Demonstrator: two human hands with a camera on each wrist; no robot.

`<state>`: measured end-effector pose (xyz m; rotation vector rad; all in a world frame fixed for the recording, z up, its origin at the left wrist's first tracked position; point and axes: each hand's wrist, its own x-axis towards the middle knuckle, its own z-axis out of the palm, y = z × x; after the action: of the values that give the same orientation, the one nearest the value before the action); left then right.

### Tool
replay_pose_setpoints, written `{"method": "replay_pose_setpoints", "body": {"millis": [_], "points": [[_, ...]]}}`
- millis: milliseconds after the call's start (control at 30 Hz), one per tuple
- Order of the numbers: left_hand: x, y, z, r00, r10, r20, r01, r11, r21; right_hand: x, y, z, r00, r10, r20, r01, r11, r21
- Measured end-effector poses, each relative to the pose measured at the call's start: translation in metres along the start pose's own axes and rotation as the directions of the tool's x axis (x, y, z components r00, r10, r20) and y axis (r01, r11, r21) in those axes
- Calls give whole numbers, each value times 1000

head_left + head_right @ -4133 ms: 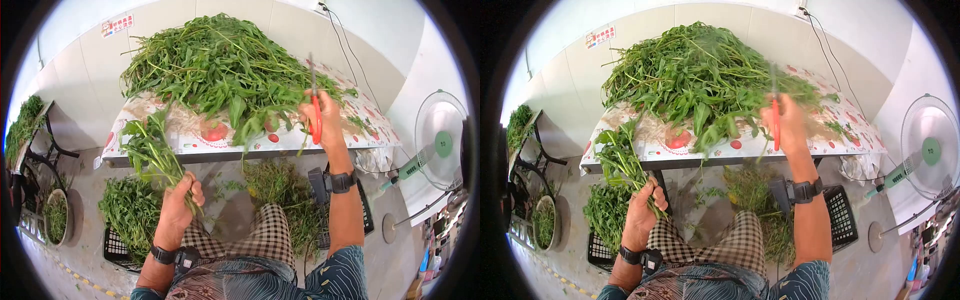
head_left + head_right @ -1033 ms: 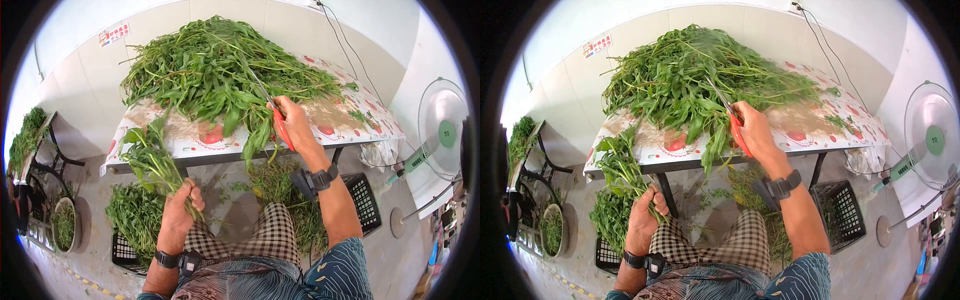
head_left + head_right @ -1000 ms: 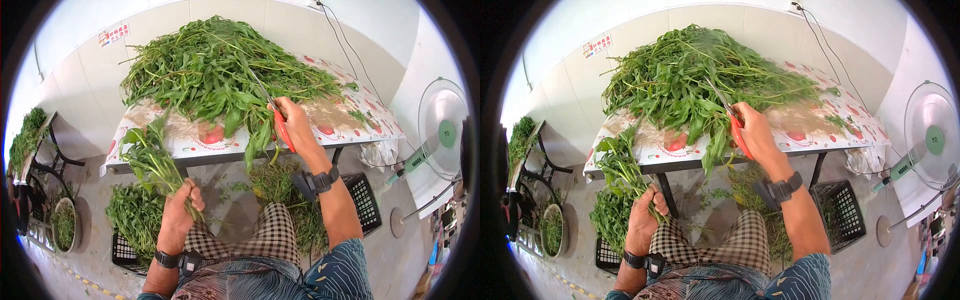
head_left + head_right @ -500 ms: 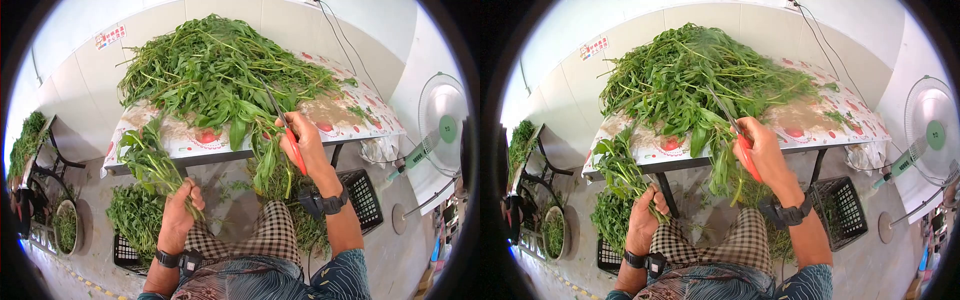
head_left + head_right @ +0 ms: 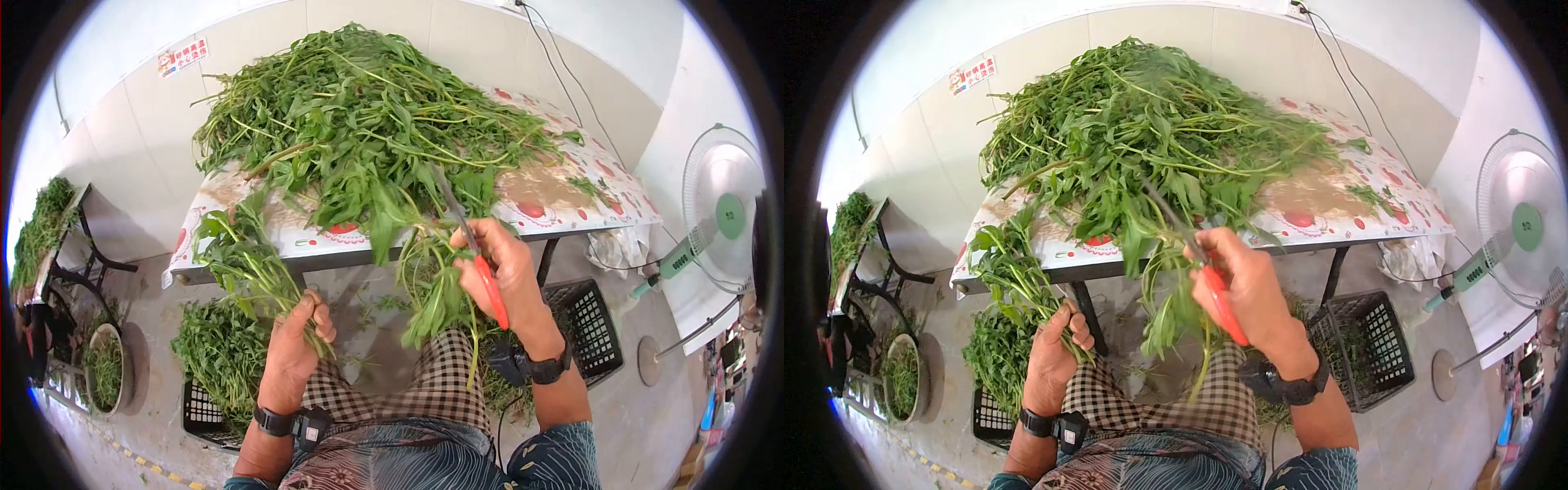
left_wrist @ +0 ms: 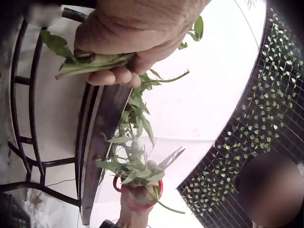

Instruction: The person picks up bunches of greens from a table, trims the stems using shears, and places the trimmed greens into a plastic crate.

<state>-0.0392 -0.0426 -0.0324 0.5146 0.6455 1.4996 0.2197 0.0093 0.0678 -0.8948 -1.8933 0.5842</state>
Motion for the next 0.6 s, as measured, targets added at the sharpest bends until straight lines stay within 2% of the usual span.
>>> {"method": "replay_pose_setpoints", "body": {"millis": [100,233,367,400,467,500,567,600], "points": [[1,-1,1,1000,4,-3,-4,1000,13,-10,-6,2,996,39,82,-38,999,-6],[3,-2,-3,1000,-4,6,4,1000,22,-19,-10,6,992,47,118,-52,998,41],[4,-3,-9,999,-12,37,11,999,43,-25,-14,11,996,25,90,-30,998,53],[4,-4,-9,999,-10,37,8,999,43,-28,-17,10,990,55,129,-64,995,73],[5,-4,-8,1000,-2,18,2,1000,11,-36,-23,10,972,109,207,-134,985,108],[5,-4,-7,1000,1,7,-1,1000,-5,-41,-19,14,980,8,196,-26,996,90],[4,-5,-8,1000,9,-30,-9,1000,15,-46,-27,12,959,58,276,-99,986,135],[5,-5,-8,999,12,-45,-11,1000,27,-48,-27,10,970,70,234,-102,987,127]]}}
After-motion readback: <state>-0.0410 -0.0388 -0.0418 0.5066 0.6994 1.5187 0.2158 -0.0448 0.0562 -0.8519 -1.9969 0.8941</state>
